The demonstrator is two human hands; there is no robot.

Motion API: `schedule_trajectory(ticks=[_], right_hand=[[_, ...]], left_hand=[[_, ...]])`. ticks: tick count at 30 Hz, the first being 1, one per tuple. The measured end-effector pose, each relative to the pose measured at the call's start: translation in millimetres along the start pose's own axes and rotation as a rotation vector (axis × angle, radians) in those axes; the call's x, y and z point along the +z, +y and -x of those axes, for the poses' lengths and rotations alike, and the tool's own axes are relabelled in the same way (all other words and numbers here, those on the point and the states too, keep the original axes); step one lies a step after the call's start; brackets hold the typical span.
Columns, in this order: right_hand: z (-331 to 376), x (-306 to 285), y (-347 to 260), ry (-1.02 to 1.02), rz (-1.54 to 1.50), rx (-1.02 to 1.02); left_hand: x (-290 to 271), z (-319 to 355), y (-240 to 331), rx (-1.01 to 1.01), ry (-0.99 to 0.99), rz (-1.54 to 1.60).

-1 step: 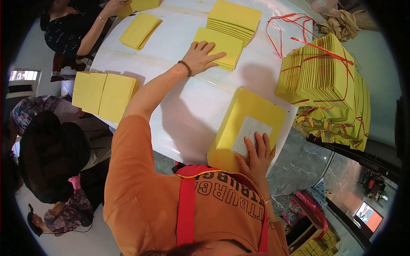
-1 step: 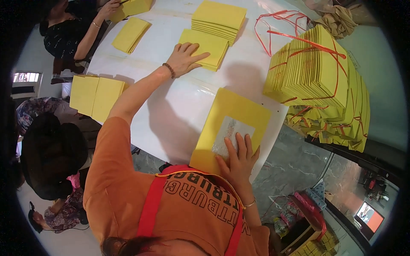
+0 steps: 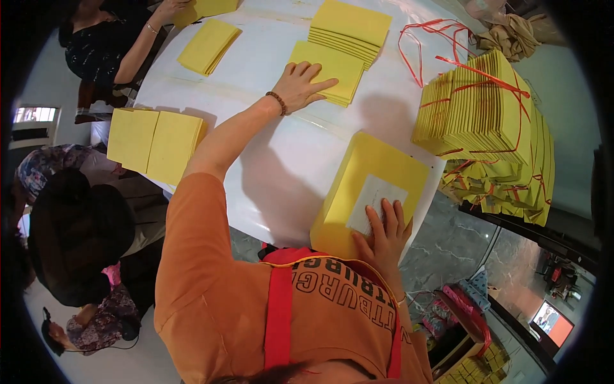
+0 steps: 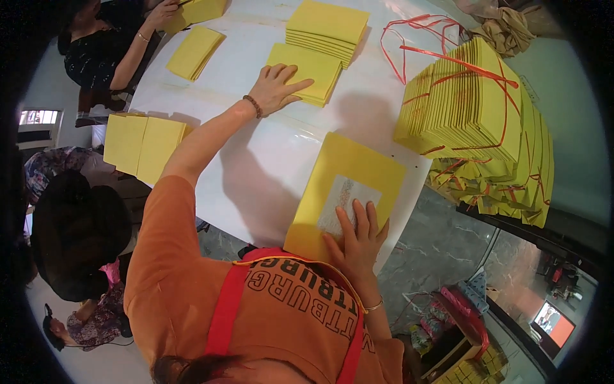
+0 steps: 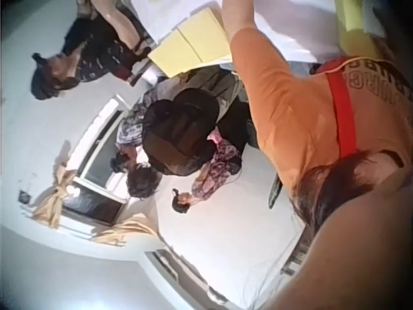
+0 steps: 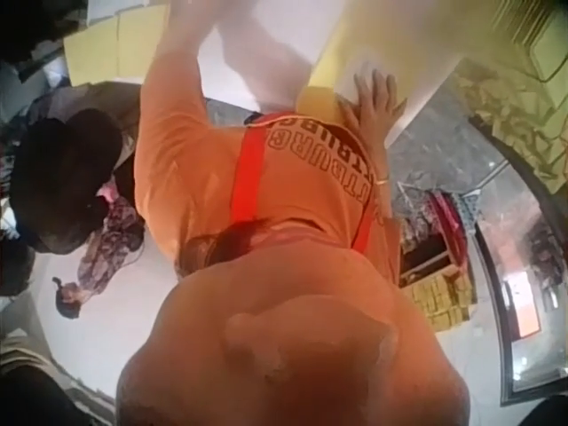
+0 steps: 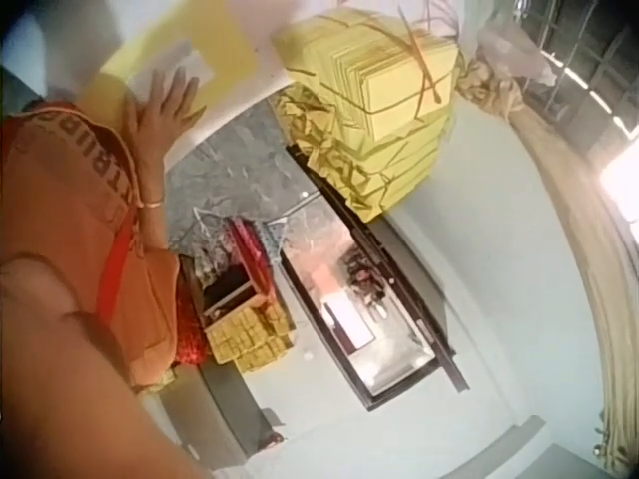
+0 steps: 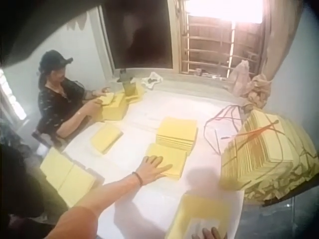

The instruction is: Folding sheets of yellow joss paper and organizing them into stacks.

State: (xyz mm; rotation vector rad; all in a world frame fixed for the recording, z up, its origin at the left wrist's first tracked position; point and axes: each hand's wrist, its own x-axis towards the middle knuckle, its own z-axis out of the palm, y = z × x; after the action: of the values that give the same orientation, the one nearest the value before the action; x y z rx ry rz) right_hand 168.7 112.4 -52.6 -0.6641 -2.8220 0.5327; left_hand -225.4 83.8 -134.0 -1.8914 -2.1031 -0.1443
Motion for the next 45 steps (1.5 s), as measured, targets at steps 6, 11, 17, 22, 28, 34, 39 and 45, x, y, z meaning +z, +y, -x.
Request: schedule_trajectory(ticks=[6, 11, 17, 22, 28, 34, 39, 45], right_hand=[[1, -1, 1, -0.001, 0.002, -0.005], [-1, 0, 1, 0.025, 0.008, -0.028], [2, 3, 3, 0.080, 0.008, -0.049], [3, 5, 2, 0.092, -0.007, -0.059], [1, 7, 0, 0.091, -0.011, -0.055], [8, 10, 15, 0.088, -0.005, -0.128], [8, 8, 27, 0.122, -0.190, -0.174], [5, -11, 33, 0.096, -0.691, 0.012]], left_hand=[[3, -2, 1, -0.011, -0.006, -0.004], [-5, -5, -4, 0.008, -0.034, -0.029], [-40, -33, -2, 0.014, -0.388, -0.048], [-52, -32, 6, -0.057, -0.292, -0.067], [-107, -4, 106, 0.063, 0.339, 0.624], [-165, 84, 227, 0.269, -0.003, 0.620], [-137, 100, 247, 0.196, 0.190, 0.393], [-147, 111, 237, 0.144, 0.006, 0.523]])
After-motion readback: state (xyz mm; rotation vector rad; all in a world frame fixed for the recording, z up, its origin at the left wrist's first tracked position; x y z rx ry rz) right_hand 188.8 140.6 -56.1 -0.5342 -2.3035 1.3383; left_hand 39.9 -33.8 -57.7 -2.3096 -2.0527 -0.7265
